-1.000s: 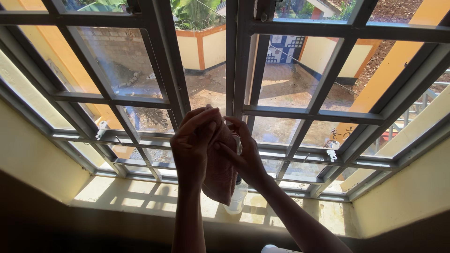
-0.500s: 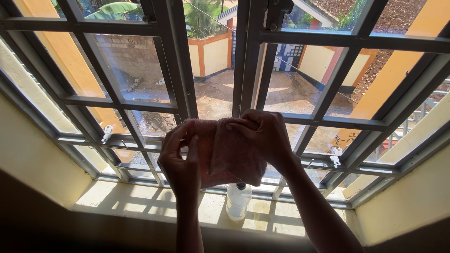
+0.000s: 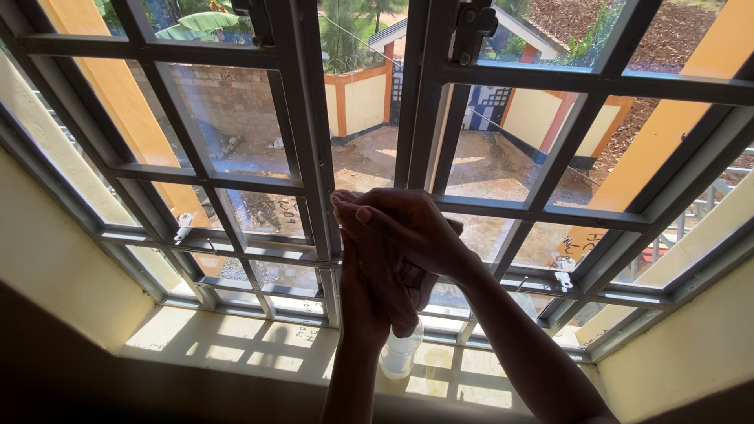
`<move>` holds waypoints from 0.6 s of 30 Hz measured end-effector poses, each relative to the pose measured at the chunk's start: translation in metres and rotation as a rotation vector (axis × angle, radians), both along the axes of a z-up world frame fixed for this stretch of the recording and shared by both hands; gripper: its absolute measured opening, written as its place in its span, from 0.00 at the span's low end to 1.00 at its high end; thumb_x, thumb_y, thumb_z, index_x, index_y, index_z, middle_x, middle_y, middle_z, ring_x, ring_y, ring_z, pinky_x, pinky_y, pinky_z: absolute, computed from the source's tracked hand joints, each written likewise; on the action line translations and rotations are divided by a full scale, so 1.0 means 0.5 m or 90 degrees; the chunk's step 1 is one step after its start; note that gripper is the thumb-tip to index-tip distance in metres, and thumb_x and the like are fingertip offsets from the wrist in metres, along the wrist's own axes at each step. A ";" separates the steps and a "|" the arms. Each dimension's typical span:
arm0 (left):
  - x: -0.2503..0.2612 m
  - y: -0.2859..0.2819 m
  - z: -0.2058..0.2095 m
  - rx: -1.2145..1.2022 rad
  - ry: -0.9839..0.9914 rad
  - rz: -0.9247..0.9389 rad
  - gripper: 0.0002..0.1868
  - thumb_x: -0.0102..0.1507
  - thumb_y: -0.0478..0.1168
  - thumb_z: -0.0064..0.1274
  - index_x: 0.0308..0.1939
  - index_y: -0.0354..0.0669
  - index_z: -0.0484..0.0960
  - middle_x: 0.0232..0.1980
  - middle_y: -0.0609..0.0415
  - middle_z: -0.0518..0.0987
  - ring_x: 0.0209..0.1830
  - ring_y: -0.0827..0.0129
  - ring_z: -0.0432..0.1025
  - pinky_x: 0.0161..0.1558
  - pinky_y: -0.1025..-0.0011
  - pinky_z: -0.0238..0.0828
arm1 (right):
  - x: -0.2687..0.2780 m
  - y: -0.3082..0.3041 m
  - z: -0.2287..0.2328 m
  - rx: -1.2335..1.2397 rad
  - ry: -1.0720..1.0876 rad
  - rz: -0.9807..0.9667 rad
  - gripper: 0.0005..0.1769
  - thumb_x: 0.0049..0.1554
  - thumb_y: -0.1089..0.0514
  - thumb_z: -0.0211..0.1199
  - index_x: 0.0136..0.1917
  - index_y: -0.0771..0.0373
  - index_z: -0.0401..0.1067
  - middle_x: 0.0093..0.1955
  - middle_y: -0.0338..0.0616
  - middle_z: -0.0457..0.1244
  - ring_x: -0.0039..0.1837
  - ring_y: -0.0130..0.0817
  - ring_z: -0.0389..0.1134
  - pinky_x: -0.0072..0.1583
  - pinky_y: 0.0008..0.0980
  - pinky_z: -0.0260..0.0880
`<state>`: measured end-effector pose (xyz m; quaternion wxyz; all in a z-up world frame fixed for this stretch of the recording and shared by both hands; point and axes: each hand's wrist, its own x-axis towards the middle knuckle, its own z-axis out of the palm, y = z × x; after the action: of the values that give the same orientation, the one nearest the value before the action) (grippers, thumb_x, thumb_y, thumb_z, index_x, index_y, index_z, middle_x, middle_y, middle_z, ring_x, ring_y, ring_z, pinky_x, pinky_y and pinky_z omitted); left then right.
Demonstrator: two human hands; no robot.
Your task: The person wipes the interior surface of a multi-pane window using a cloth. They systematically clean the glass panes and the metal frame, moving from the upper sections to the lower sections.
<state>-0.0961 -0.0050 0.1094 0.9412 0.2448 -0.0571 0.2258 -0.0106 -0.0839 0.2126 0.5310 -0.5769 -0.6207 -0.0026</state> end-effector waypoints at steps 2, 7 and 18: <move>0.012 0.009 -0.010 0.004 -0.190 0.029 0.31 0.79 0.58 0.31 0.75 0.38 0.64 0.54 0.51 0.74 0.51 0.72 0.72 0.52 0.72 0.73 | 0.007 0.000 0.002 0.097 -0.090 -0.086 0.12 0.67 0.56 0.56 0.58 0.62 0.75 0.52 0.45 0.71 0.54 0.30 0.74 0.53 0.28 0.77; 0.094 0.069 0.047 0.162 -0.039 0.333 0.26 0.76 0.53 0.37 0.70 0.39 0.67 0.53 0.51 0.75 0.51 0.69 0.73 0.53 0.68 0.74 | 0.091 -0.006 0.033 0.375 -0.348 -0.482 0.09 0.68 0.60 0.54 0.58 0.60 0.74 0.60 0.46 0.68 0.65 0.38 0.69 0.66 0.41 0.69; 0.279 0.080 0.261 0.738 0.032 0.876 0.14 0.70 0.45 0.52 0.53 0.40 0.81 0.46 0.46 0.77 0.47 0.59 0.76 0.47 0.59 0.76 | 0.217 0.011 0.102 0.383 -0.476 -0.621 0.26 0.71 0.49 0.56 0.77 0.60 0.59 0.72 0.48 0.56 0.74 0.43 0.56 0.75 0.49 0.52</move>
<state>0.0433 0.0348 0.2397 0.3276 0.6660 0.0175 0.6700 0.0978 -0.0783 0.2635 0.3562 -0.5781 -0.4037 -0.6131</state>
